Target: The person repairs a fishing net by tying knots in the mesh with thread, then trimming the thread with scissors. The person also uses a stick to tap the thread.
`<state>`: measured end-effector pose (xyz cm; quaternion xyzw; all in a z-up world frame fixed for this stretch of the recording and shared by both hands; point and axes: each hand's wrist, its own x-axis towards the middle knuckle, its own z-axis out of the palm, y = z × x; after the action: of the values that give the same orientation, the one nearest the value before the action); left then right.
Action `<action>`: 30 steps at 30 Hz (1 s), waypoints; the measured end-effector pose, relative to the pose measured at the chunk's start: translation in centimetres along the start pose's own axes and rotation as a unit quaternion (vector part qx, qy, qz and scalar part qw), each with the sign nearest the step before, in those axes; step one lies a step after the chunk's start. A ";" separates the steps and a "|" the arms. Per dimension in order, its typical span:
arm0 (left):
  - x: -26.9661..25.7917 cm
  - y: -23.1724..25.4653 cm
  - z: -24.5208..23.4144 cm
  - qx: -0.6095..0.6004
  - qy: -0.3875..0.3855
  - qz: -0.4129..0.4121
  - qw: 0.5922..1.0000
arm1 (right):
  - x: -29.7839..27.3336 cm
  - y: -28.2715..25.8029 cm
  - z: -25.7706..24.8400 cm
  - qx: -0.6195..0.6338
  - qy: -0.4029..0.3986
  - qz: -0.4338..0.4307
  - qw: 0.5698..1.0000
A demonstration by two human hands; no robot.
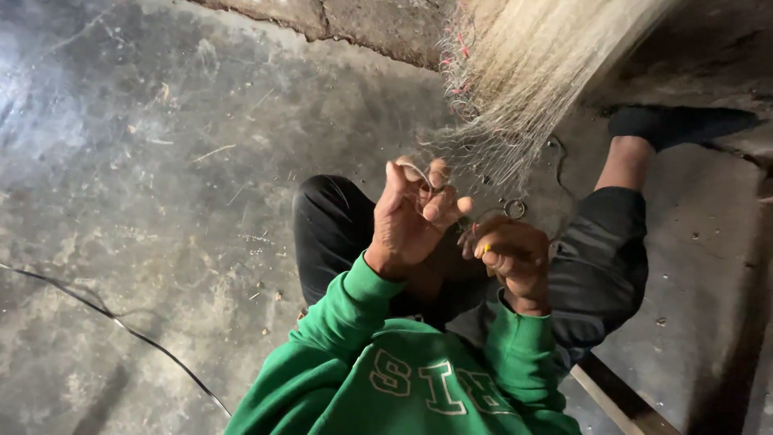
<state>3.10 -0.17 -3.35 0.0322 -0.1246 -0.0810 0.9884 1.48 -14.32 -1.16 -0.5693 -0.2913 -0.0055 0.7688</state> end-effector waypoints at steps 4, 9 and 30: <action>0.1 0.1 0.1 -0.023 -0.002 -0.009 1.000 | 0.3 -0.5 0.7 -0.037 0.004 0.017 0.999; 0.3 0.5 0.4 -0.025 -0.021 -0.005 0.999 | 1.0 -1.8 2.2 -0.014 0.023 0.020 0.999; -0.6 1.6 3.1 0.090 -0.100 0.069 0.988 | 4.5 -12.5 3.2 -0.633 -0.071 -0.128 0.760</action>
<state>1.95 1.32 -0.37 0.1043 -0.2315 -0.0038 0.9672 -0.49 -14.46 12.37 -0.8824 -0.3459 -0.2468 0.2021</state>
